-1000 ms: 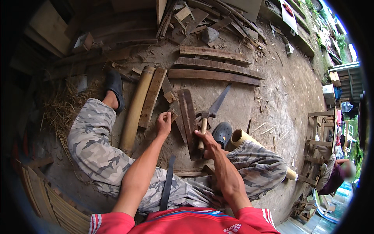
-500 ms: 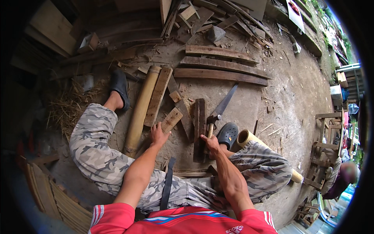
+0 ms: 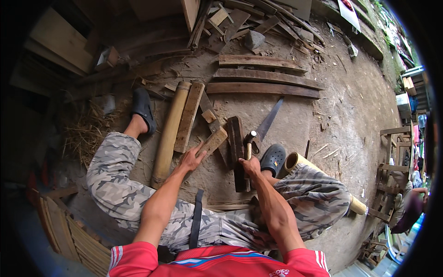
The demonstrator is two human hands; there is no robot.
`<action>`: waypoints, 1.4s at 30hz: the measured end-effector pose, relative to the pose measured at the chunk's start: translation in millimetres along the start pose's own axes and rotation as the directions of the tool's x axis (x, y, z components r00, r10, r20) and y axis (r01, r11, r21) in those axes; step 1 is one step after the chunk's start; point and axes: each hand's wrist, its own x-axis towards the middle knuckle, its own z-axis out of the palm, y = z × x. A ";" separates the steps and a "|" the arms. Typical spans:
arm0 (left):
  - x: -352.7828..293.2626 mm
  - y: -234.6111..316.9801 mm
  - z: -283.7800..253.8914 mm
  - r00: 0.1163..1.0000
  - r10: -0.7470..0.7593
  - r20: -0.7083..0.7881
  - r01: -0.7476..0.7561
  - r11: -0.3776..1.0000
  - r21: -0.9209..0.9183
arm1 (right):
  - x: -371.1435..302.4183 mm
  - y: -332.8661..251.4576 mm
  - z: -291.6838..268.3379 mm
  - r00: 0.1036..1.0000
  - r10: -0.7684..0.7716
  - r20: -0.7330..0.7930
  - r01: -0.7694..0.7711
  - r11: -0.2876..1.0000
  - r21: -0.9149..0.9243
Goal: The person sits on the floor and uses a hammer and chisel to carve and shape small wooden pieces. They repeatedly strike the chisel to remove wood shavings and refine the shape of the pieces.
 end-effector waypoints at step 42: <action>52.9 9.1 -183.1 0.825 -0.264 -0.499 -0.157 0.742 -0.652 | 0.8 -30.9 -5.4 0.950 0.176 -0.259 -0.187 0.982 -0.017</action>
